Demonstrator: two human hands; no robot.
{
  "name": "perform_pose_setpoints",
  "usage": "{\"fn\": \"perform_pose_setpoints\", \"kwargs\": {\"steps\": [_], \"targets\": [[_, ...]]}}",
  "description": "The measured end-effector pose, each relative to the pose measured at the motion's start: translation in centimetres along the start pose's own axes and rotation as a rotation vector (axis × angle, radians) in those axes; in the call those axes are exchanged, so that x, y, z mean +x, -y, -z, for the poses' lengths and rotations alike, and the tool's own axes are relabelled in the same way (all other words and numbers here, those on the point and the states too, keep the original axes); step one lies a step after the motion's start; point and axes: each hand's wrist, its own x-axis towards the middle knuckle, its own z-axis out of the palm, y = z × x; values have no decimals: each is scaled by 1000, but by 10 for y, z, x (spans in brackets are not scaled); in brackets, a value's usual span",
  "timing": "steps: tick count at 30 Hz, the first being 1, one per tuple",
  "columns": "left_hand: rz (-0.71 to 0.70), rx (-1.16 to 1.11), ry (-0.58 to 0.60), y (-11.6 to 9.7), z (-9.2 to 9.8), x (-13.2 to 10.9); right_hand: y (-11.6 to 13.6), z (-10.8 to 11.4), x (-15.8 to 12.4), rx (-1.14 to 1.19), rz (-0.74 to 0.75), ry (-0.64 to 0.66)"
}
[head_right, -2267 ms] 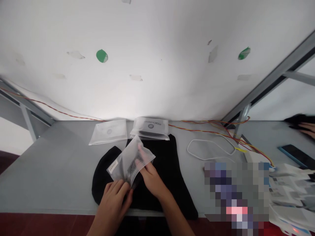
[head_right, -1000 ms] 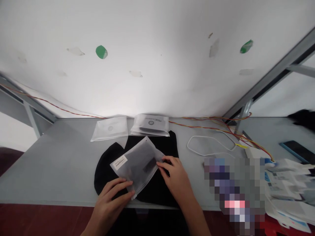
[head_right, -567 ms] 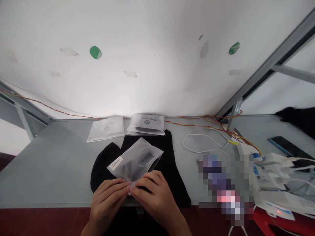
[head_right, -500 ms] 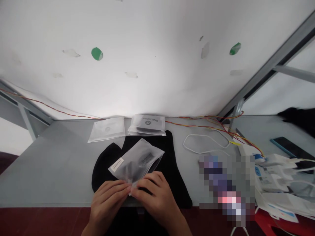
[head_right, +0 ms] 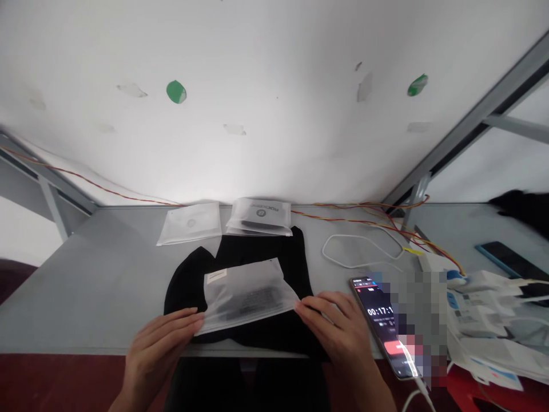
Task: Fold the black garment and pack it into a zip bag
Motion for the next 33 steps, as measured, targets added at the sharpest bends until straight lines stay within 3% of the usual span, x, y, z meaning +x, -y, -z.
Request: {"fn": "perform_pose_setpoints", "kwargs": {"steps": [4, 6, 9, 12, 18, 24, 33], "targets": [[113, 59, 20, 2, -1, -1, 3, 5, -2, 146, 59, 132], [188, 122, -13, -2, 1, 2, 10, 4, 0, 222, 7, 170], [232, 169, -106, -14, -3, 11, 23, -5, 6, 264, -138, 106], [182, 172, 4, -29, -22, 26, 37, -26, 16, 240, -197, 110], [262, 403, 301, -45, -65, 39, 48, -69, 15, 163, -186, 430], [257, 491, 327, -40, -74, 29, 46, -71, 8, 132, -231, 576], [247, 526, 356, -38, -77, 29, 45, -71, 13, 117, -243, 617]]}}
